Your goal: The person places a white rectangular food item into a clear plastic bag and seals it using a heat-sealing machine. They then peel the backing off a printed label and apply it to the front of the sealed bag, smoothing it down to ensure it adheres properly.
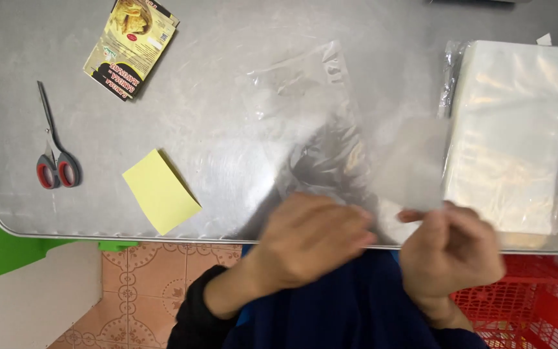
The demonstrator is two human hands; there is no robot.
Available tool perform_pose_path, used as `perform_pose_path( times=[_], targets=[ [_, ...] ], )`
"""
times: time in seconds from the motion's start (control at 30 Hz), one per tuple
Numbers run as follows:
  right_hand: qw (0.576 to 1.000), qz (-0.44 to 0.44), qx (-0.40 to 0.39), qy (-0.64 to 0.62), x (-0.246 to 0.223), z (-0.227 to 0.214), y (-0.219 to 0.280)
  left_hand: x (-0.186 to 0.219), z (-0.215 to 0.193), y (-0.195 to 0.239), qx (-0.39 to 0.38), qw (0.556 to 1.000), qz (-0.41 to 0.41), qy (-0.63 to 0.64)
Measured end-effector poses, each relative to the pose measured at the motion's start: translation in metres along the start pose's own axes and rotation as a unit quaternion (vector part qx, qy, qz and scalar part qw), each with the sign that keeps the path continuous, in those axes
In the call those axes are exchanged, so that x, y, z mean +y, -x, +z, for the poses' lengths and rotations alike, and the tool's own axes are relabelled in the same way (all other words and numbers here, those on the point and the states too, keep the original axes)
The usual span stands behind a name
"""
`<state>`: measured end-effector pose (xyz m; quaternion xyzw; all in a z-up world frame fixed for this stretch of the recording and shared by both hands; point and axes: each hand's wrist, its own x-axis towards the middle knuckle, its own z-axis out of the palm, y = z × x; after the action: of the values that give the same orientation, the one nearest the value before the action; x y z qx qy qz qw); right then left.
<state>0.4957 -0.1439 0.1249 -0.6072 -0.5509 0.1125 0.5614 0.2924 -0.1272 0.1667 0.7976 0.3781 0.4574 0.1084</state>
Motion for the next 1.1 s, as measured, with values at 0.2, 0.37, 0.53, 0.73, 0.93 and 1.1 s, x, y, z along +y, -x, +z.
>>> perform_pose_path(
  times=[0.2,0.37,0.53,0.73,0.93,1.1],
  targets=[
    [0.989,-0.047,-0.107,-0.095,0.009,-0.003,0.008,0.010,0.018,-0.016,0.078,0.996,0.012,-0.040],
    [0.962,-0.043,-0.226,-0.146,0.010,0.015,-0.021,-0.027,0.021,0.020,0.186,0.957,-0.202,0.093],
    [0.941,0.131,-0.286,-0.127,0.030,0.029,-0.016,-0.074,0.021,0.031,0.170,0.882,-0.362,0.250],
    [0.902,0.257,-0.323,-0.125,0.050,0.057,-0.020,-0.117,0.037,0.042,0.158,0.813,-0.511,0.229],
    [0.895,0.228,-0.376,-0.074,0.067,0.065,-0.016,-0.131,0.053,0.057,0.134,0.780,-0.579,0.197],
    [0.905,0.185,-0.383,-0.023,0.067,0.065,-0.015,-0.129,0.061,0.063,0.132,0.777,-0.586,0.188]
  ],
)
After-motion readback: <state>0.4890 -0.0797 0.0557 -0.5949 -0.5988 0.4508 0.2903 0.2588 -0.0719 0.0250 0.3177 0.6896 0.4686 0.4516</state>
